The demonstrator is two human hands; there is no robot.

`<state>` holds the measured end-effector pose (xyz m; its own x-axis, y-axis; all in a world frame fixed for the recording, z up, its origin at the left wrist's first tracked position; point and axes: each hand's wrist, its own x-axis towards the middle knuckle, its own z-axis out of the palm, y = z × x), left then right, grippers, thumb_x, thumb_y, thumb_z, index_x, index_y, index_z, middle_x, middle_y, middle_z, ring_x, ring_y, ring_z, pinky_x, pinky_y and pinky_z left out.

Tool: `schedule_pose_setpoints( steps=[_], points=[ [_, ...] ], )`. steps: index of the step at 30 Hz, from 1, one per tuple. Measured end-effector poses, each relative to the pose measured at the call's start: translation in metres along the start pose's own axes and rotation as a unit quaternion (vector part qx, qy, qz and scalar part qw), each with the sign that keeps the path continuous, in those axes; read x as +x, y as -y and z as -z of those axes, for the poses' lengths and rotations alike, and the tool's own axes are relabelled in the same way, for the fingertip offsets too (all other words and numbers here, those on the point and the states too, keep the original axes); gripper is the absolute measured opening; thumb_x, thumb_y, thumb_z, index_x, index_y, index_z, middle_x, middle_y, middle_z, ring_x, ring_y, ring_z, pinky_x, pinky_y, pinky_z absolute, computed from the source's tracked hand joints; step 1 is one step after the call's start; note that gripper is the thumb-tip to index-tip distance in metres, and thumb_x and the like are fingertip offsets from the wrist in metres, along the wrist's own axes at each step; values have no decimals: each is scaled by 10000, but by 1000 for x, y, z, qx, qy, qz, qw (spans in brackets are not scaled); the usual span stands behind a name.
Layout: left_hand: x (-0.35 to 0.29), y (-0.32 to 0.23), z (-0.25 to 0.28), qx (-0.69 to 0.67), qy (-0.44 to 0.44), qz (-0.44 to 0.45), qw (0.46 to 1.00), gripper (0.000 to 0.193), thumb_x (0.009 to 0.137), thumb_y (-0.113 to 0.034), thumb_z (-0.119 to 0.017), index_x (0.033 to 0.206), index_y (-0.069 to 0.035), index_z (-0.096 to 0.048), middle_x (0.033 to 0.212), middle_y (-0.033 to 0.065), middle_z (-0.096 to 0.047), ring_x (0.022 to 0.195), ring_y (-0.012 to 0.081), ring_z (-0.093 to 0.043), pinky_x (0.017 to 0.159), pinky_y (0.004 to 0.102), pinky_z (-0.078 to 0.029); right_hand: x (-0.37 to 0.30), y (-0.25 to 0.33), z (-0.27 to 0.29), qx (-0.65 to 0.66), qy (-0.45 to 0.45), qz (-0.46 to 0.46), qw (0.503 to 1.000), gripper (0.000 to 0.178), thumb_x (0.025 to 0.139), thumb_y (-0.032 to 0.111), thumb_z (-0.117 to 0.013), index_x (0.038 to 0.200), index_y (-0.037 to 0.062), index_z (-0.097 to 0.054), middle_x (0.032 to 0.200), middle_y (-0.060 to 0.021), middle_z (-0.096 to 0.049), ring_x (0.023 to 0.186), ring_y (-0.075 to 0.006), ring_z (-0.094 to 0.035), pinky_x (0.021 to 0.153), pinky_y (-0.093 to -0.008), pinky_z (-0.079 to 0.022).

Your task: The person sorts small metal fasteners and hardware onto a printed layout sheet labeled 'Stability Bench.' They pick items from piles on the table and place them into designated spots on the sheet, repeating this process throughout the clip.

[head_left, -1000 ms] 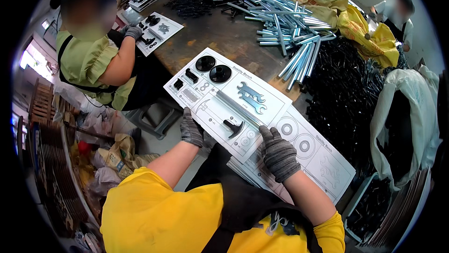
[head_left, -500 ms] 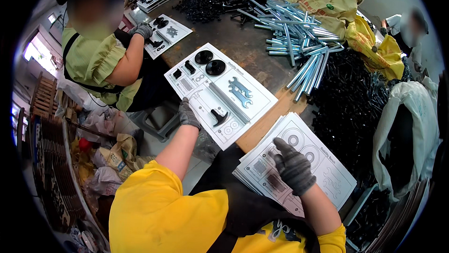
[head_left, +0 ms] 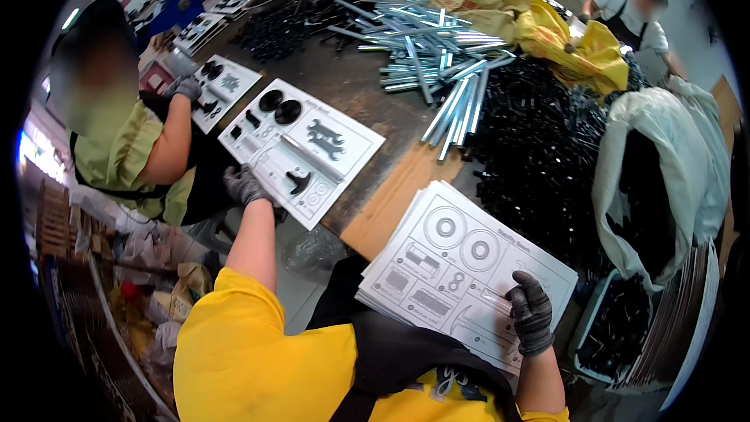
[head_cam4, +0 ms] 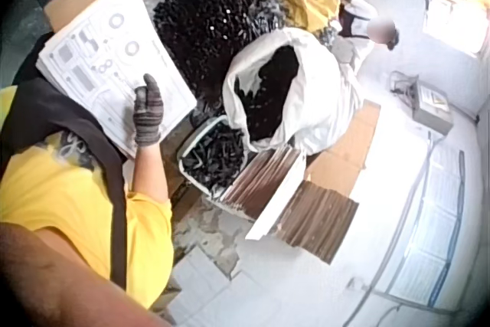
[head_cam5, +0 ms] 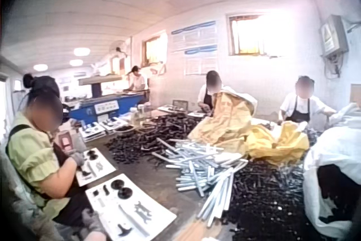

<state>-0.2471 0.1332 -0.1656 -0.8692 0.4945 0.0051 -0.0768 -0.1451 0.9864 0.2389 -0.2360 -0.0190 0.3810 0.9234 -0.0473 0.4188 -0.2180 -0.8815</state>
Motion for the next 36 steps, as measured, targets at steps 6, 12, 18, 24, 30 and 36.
schedule_pose_setpoints(
  steps=[6,12,18,24,30,36],
  points=[
    [-119,-81,-69,53,379,-235,894,380,773,-3,-584,1135,-44,-479,863,-11,-482,781,104,-462,667,250,-438,-11,-27,1,6,-56,24,998,244,814,26,-496,1048,41,-565,680,-26,-564,603,-112,-556,574,-250,-465],
    [-299,-107,-145,243,620,-320,673,541,724,-243,-683,1194,-95,-460,980,133,-537,885,248,-542,774,355,-452,-11,-31,1,-60,-88,64,992,247,781,57,-547,1025,75,-582,730,-82,-589,617,-202,-580,591,-303,-477],
    [-349,-94,-198,416,621,-376,547,643,683,-278,-703,1214,-25,-443,1071,221,-550,1007,336,-535,864,386,-434,-13,-13,2,-116,-74,38,990,259,823,172,-568,1072,102,-563,848,-117,-624,753,-266,-609,676,-331,-500],
    [-316,-46,-243,357,664,-8,657,188,763,-198,-500,853,-55,-581,674,120,-575,531,243,-562,457,362,-461,-52,-29,64,-180,-212,136,951,234,850,155,-506,1077,116,-551,828,-63,-612,699,-188,-592,625,-292,-491],
    [-328,-62,-156,170,670,-55,721,222,828,-292,-563,841,-71,-544,608,38,-509,488,139,-441,444,289,-364,-73,-34,179,-421,-329,-74,842,305,774,198,-620,1047,72,-573,999,-139,-581,934,-290,-563,827,-369,-458],
    [-416,-161,-32,161,808,-428,370,292,823,-297,-552,998,-64,-562,632,112,-589,554,270,-566,566,359,-471,-40,-39,193,-558,-81,-313,764,309,805,312,-561,1022,92,-576,1022,-136,-579,1001,-288,-537,851,-385,-443]
  ],
)
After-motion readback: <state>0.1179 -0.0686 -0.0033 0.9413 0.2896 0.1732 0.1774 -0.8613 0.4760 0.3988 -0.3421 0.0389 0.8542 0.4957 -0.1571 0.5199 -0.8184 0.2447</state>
